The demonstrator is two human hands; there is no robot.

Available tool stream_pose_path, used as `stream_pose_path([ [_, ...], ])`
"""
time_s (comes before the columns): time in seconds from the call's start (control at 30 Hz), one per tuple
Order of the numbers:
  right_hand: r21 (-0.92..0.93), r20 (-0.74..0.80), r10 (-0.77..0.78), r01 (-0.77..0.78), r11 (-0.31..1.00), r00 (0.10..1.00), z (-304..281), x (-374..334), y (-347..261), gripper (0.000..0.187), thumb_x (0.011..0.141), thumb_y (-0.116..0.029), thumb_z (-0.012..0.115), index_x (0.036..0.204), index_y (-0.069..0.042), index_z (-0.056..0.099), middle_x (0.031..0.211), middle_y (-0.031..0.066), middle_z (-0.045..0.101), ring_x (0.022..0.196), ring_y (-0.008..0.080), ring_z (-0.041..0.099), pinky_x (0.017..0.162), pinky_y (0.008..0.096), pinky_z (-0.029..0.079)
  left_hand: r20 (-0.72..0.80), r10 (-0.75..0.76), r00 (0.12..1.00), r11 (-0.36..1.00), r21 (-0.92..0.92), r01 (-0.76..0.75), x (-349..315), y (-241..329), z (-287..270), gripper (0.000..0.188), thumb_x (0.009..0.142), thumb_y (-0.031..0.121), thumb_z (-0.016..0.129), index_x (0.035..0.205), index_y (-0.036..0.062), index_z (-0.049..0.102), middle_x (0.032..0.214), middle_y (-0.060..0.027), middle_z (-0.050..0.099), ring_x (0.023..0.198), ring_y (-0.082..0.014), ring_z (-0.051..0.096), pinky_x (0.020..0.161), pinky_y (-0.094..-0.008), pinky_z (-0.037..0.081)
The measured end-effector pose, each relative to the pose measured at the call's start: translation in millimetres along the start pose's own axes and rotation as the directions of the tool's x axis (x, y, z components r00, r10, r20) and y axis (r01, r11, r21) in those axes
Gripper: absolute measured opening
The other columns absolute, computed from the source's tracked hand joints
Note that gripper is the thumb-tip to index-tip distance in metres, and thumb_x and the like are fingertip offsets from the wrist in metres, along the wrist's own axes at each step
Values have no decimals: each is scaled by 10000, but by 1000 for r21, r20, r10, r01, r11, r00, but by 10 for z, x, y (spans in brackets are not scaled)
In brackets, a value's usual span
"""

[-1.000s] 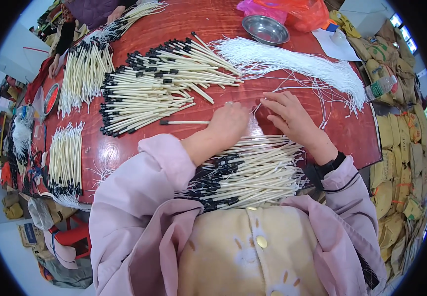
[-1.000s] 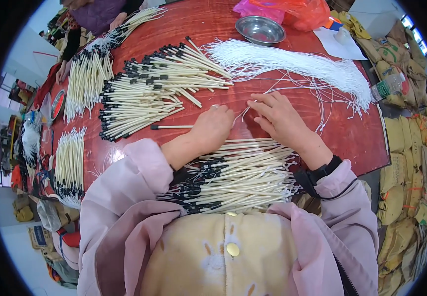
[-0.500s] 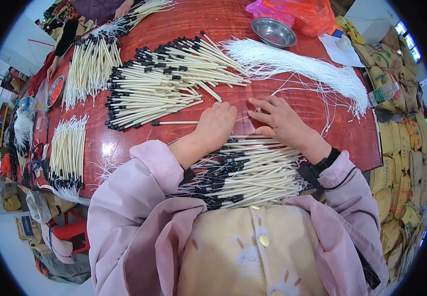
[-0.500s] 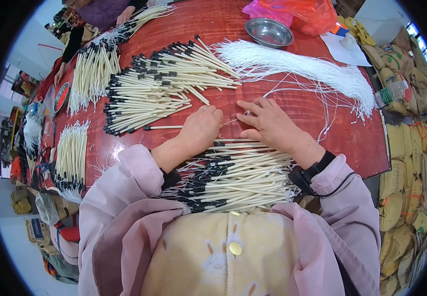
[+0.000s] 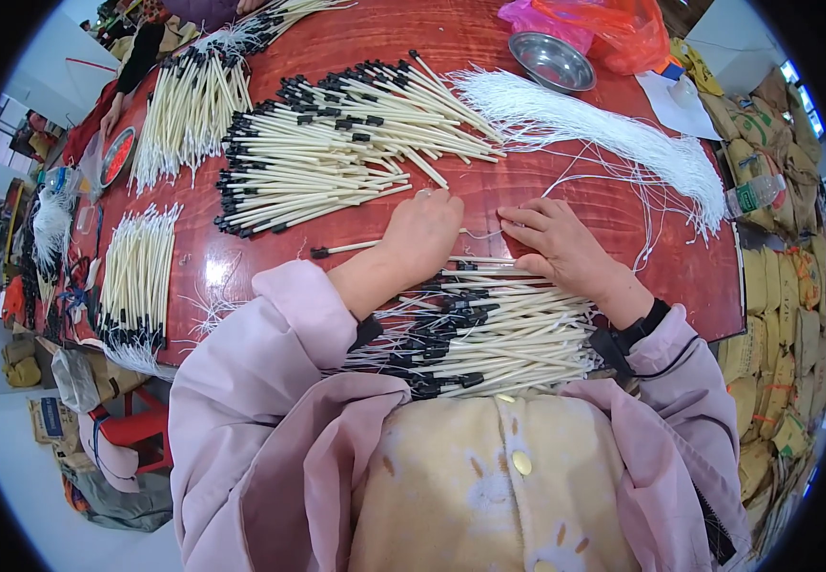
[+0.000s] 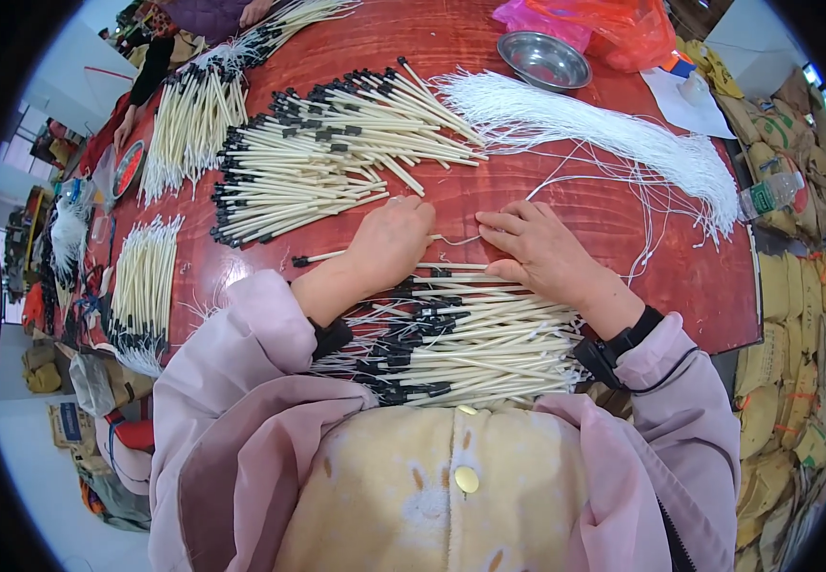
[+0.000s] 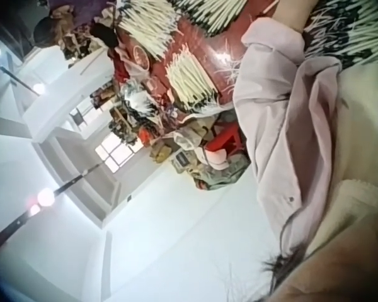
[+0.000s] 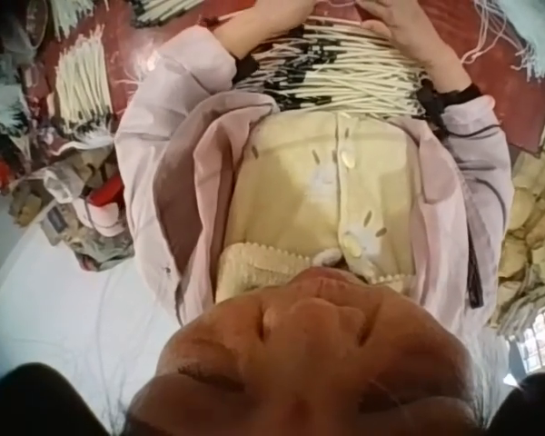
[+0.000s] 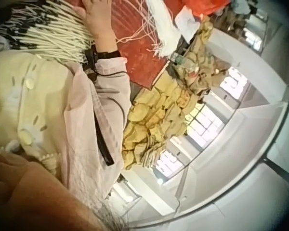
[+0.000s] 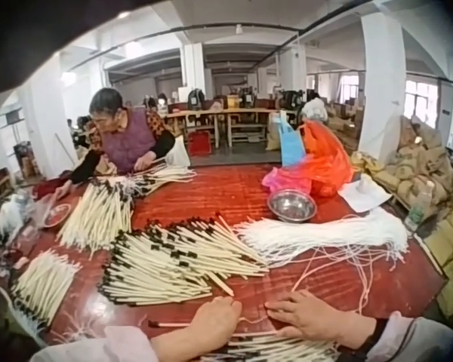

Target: The person picks up a white rod and a white string, threads the string through the rod, and ties a knot before placing it on a pile. After repeating this process, the person gathers the finished pieces into a bundle.

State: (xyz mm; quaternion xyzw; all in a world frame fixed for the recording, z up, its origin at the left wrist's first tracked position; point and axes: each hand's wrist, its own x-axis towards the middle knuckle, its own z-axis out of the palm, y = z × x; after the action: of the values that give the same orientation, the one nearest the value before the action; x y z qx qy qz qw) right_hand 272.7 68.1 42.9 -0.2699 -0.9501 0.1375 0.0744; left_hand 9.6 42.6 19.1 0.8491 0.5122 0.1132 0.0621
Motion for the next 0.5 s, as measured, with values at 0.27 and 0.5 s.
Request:
stream_pose_path([
  [0.27, 10, -29, 6, -6, 1000, 1000, 30, 17, -32, 630, 960, -469, 572, 1361, 15, 603, 1457, 135, 554, 1254, 345, 489, 1080, 456, 379, -4, -33, 999, 992, -122, 32, 197, 172, 125, 146, 850, 85, 671, 973, 23, 622, 987, -164, 660, 978, -345, 661, 795, -447, 561],
  [0.5, 38, -135, 85, -81, 996, 987, -9, -17, 17, 576, 912, -335, 686, 1375, -8, 580, 1428, 144, 555, 1247, 351, 495, 1075, 453, 387, -43, -37, 998, 999, 23, 38, 93, 194, 69, 162, 872, 105, 657, 1008, 27, 617, 1007, -172, 666, 966, -329, 675, 773, -448, 568],
])
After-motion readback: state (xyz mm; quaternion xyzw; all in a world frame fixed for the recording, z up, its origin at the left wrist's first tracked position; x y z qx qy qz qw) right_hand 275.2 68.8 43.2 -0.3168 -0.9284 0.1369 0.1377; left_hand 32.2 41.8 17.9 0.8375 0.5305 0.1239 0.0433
